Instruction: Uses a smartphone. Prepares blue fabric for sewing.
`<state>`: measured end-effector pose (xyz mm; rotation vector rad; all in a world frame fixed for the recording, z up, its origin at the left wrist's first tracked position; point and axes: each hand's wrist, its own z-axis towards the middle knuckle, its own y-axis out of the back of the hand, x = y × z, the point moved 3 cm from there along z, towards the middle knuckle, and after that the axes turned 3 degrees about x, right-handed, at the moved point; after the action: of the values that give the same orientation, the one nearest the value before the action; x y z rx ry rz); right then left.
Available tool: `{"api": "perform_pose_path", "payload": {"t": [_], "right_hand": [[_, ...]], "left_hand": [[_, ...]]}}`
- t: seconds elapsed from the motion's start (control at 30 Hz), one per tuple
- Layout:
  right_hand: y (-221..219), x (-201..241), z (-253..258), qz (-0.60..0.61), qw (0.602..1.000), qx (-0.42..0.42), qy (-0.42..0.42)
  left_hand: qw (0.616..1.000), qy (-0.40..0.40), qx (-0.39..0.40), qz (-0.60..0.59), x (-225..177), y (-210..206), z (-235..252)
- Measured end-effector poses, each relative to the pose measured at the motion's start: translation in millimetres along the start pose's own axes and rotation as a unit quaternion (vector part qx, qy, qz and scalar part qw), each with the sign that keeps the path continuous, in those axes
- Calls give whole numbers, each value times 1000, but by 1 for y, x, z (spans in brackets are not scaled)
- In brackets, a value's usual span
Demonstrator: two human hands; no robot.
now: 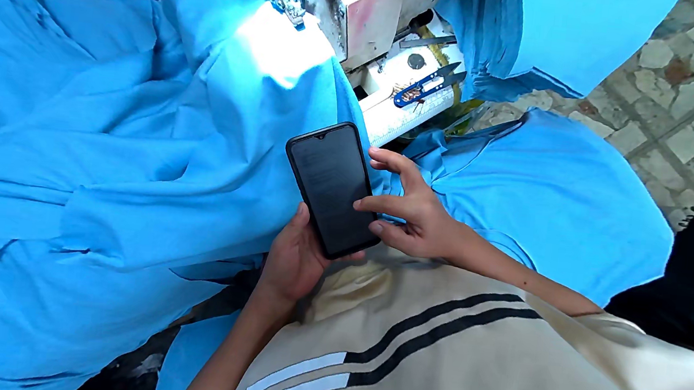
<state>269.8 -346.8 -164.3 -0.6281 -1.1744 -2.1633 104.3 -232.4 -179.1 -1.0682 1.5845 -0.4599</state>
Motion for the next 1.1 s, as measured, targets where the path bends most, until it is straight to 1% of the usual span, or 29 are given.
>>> {"api": "perform_pose_path", "payload": {"t": [0.33,0.53,1.1], "right_hand": [[0,1,0,3,1000,3,-4],[0,1,-1,3,1000,-6,8],[0,-2,-2,2,1000,-25,9]], "left_hand": [[1000,2,5,3,1,1,0],[1000,1,14,2,1,0,0],[1000,3,6,-1,2,1,-1]]}}
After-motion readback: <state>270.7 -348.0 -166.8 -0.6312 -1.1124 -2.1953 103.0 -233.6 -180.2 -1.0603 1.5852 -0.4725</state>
